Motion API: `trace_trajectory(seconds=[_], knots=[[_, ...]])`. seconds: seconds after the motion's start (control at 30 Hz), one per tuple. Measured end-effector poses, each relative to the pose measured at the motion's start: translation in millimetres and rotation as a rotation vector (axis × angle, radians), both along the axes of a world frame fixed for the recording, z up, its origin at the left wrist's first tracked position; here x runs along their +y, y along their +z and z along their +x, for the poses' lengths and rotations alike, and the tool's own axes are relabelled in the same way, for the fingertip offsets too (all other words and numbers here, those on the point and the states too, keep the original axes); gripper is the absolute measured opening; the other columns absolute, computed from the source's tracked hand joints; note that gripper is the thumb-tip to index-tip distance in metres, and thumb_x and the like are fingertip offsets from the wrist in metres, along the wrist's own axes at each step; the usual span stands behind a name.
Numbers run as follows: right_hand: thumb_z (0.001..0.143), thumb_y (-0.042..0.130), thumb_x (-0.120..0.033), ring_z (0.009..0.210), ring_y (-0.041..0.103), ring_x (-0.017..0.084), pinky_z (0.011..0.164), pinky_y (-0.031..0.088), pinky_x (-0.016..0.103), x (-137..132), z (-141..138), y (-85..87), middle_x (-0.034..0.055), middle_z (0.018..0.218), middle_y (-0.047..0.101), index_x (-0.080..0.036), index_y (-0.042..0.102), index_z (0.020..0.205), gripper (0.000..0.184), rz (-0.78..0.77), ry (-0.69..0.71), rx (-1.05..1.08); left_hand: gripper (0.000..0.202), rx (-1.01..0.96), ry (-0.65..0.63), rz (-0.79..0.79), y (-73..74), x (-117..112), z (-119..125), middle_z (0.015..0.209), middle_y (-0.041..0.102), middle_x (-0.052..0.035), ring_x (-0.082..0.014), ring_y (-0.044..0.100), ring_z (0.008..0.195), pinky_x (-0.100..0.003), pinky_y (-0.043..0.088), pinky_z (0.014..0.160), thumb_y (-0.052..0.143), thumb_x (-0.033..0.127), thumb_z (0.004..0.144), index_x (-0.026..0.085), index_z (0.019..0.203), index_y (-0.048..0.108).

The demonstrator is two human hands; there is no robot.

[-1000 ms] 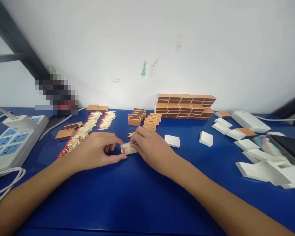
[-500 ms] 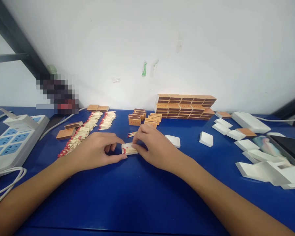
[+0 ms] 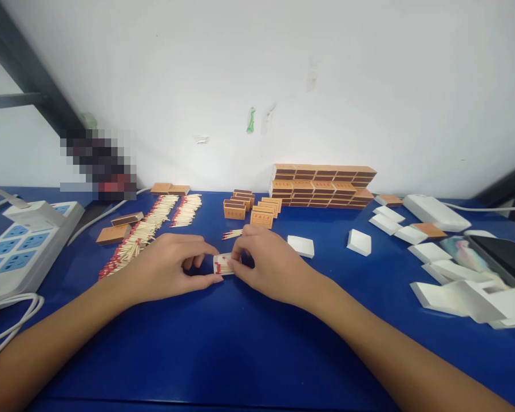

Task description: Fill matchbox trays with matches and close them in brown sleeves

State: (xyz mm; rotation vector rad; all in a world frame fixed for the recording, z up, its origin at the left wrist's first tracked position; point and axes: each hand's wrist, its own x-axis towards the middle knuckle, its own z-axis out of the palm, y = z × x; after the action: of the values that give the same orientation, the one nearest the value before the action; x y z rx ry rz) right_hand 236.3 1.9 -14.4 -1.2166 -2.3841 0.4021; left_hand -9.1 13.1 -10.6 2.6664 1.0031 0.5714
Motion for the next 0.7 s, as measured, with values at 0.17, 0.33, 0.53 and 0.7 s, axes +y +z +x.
trace_trajectory(seconds=[0.17, 0.33, 0.53, 0.7], knots=[[0.095, 0.073, -0.021, 0.082, 0.059, 0.019, 0.068, 0.044, 0.031, 1.5, -0.6, -1.9, 0.0026, 0.086, 0.062, -0.022, 0.071, 0.087, 0.008, 0.060, 0.048, -0.007, 0.022, 0.000, -0.001, -0.007, -0.4, 0.3, 0.4, 0.072, 0.063, 0.0031, -0.0118, 0.056, 0.063, -0.027, 0.037, 0.060, 0.077, 0.041, 0.089, 0.020, 0.095, 0.075], [0.099, 0.069, -0.022, 0.083, 0.059, 0.020, 0.072, 0.046, 0.033, 6.6, 1.3, -5.8, 0.0033, 0.087, 0.062, -0.022, 0.070, 0.092, 0.007, 0.127, 0.040, 0.057, 0.022, 0.008, 0.000, -0.013, 0.4, -0.2, 0.8, 0.072, 0.062, 0.0035, -0.0121, 0.056, 0.064, -0.027, 0.037, 0.061, 0.078, 0.041, 0.088, 0.020, 0.095, 0.076], [0.105, 0.057, -0.020, 0.097, 0.059, 0.024, 0.088, 0.049, 0.042, 25.7, 9.7, -25.9, 0.0072, 0.098, 0.064, -0.025, 0.072, 0.119, 0.022, 0.219, 0.045, 0.136, 0.021, 0.012, -0.013, -0.049, 4.0, -2.1, 2.2, 0.074, 0.061, 0.0033, -0.0116, 0.055, 0.064, -0.027, 0.038, 0.062, 0.076, 0.041, 0.089, 0.022, 0.097, 0.078], [0.102, 0.059, -0.018, 0.097, 0.058, 0.025, 0.087, 0.050, 0.042, 31.2, 13.1, -33.4, 0.0087, 0.098, 0.062, -0.022, 0.074, 0.114, 0.020, 0.273, 0.051, 0.090, 0.022, -0.012, -0.014, -0.024, 3.3, -1.0, 1.2, 0.072, 0.061, 0.0034, -0.0117, 0.054, 0.063, -0.028, 0.038, 0.062, 0.075, 0.041, 0.089, 0.021, 0.098, 0.078]])
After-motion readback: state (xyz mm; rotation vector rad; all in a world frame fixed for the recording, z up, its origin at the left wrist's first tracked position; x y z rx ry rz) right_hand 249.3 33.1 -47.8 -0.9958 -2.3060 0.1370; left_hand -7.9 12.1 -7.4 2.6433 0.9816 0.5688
